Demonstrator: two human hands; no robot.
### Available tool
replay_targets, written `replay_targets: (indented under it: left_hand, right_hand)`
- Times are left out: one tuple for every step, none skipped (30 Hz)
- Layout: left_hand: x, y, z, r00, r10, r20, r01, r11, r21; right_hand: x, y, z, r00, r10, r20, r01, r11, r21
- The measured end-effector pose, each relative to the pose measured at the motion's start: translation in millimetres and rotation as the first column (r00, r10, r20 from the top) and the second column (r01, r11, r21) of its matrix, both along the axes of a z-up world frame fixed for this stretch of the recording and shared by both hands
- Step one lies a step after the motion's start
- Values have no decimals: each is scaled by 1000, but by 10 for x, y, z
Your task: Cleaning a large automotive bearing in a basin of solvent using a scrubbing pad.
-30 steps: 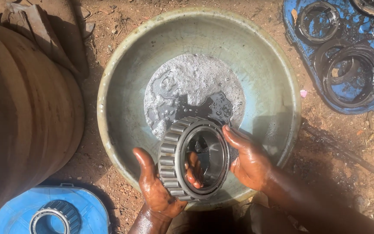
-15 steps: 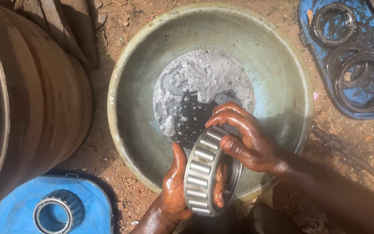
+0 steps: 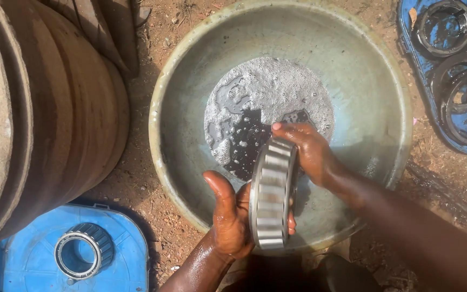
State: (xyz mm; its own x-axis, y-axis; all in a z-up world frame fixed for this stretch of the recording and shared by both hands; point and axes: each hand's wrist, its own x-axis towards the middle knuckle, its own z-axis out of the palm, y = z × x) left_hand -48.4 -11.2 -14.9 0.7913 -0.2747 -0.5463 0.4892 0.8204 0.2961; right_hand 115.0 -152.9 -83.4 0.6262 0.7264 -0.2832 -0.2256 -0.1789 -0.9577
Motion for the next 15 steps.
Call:
replay_targets:
  left_hand:
    - [54, 23, 58, 1000, 25, 5, -25, 1000, 11]
    - [112, 65, 89, 1000, 21, 5, -21, 1000, 10]
    - [127, 89, 135, 999, 49, 19, -49, 998, 30]
    - [140, 116, 183, 997, 76, 33, -78, 996, 51]
    - [173, 132, 190, 996, 81, 35, -83, 995, 55]
    - [208, 145, 204, 992, 109, 68, -114, 990, 80]
    - [245, 149, 217, 986, 130, 101, -140, 985, 99]
    - [290, 145, 237, 986, 128, 102, -138, 985, 99]
    - [330, 140, 258, 981, 169, 95, -176, 981, 76]
    - [369, 136, 279, 974, 210, 86, -215, 975, 53]
    - [410, 114, 307, 974, 209, 85, -214, 975, 54]
    - [451, 94, 338, 973, 228, 38, -230, 972, 44]
    - [510, 86, 365, 969, 248, -2, -248, 968, 37]
    - [360, 62, 135, 969, 249, 5, -249, 968, 39]
    - [227, 42, -97, 968, 252, 10, -252, 964, 86]
  right_hand:
    - [-123, -85, -203, 939, -138, -315, 74, 975, -207]
    - [-100, -124, -117, 938, -143, -315, 78, 975, -209]
    - [-123, -176, -25, 849, -297, -438, 128, 918, -375]
    - [-146, -225, 69, 726, -458, -513, 143, 830, -539]
    - [-135, -278, 121, 729, -452, -514, 140, 833, -535]
    - [-122, -335, 180, 698, -490, -522, 260, 853, -453]
    - [-118, -413, 246, 659, -531, -533, 383, 846, -370]
    - [-95, -398, 375, 659, -532, -532, 385, 846, -369]
    - [-81, -387, 505, 666, -519, -536, 472, 849, -237]
    - [-68, -375, 634, 675, -505, -538, 545, 832, -98]
    - [-78, -291, 812, 674, -506, -539, 546, 832, -98]
    - [-87, -204, 995, 835, -461, -300, 478, 878, -17]
    - [-77, -106, 1174, 922, -386, -27, 387, 921, 44]
    - [-109, -16, 1306, 922, -385, -23, 386, 921, 50]
    - [-131, 73, 1441, 894, -197, 404, 169, 980, 105]
